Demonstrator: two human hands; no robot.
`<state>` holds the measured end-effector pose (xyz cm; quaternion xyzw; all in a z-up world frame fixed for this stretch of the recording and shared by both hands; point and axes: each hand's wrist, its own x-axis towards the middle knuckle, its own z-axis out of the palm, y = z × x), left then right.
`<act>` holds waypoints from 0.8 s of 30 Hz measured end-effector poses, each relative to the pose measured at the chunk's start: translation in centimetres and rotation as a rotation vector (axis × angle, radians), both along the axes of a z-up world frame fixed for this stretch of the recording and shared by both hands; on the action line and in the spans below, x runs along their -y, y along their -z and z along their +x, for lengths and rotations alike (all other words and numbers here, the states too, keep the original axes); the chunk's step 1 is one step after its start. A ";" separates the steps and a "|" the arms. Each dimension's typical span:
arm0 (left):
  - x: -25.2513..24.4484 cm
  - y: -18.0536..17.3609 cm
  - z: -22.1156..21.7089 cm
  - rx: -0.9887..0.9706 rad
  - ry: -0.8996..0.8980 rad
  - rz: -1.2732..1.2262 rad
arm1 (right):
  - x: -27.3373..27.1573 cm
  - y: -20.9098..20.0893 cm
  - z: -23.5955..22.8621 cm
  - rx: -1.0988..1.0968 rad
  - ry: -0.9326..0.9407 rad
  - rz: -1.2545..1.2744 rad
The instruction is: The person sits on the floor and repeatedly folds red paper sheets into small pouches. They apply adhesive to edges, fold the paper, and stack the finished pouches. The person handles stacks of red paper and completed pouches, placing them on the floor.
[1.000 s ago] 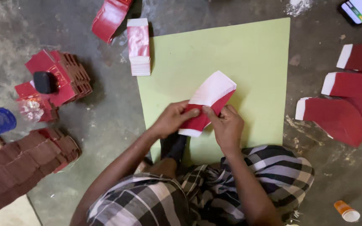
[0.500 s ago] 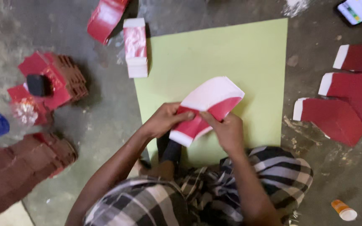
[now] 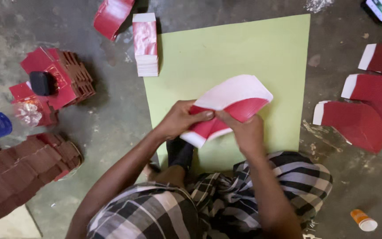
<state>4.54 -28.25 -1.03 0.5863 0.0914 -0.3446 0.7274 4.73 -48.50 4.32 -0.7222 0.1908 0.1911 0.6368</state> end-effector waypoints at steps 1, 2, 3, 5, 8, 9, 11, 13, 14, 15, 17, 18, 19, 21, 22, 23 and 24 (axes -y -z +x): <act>0.1 -0.2 0.2 -0.016 0.039 0.015 | 0.0 -0.1 -0.1 0.105 0.017 -0.066; 0.3 -0.4 0.6 0.005 0.030 0.012 | 0.0 -0.1 -0.2 0.210 0.034 -0.132; 0.6 -0.7 0.4 0.020 0.002 0.022 | -0.3 -0.1 -0.6 0.309 0.033 -0.186; 0.5 -1.5 0.0 0.080 -0.035 -0.015 | -0.5 0.2 -1.2 0.169 0.068 0.014; 1.4 -2.3 0.7 0.177 -0.010 0.009 | 0.5 1.7 -1.9 0.208 0.080 -0.274; 1.3 -2.5 1.1 0.179 0.007 0.151 | 0.5 2.7 -2.1 0.261 0.063 -0.449; 0.9 -2.6 2.3 0.237 0.063 0.366 | 1.7 5.0 -2.2 0.141 -0.010 -0.446; 0.4 -1.7 4.0 0.348 0.136 0.514 | 3.6 7.6 -2.4 0.062 -0.033 -0.227; 0.1 -1.0 4.6 0.413 0.204 0.578 | 4.5 8.9 -2.7 0.045 -0.024 -0.004; -0.2 -0.2 5.1 0.475 0.268 0.647 | 5.0 10.2 -3.0 0.026 -0.020 0.221; -0.7 1.4 4.7 0.526 0.354 0.734 | 5.3 12.2 -4.1 -0.112 -0.118 0.181; -1.0 2.2 4.3 0.516 0.376 0.753 | 5.6 12.9 -4.2 -0.176 -0.160 0.158; -1.2 3.0 4.1 0.503 0.397 0.777 | 5.8 13.6 -4.2 -0.210 -0.148 0.112; -1.8 4.4 3.5 0.515 0.365 0.762 | 5.2 14.4 -4.9 -0.297 -0.128 0.026; -2.2 4.8 2.5 0.510 0.351 0.755 | 4.7 14.6 -5.4 -0.289 -0.128 0.030; -2.0 5.1 2.0 0.496 0.371 0.778 | 4.5 14.5 -5.7 -0.278 -0.120 0.025; -1.8 5.1 1.4 0.482 0.391 0.800 | 4.5 14.1 -6.0 -0.266 -0.111 0.021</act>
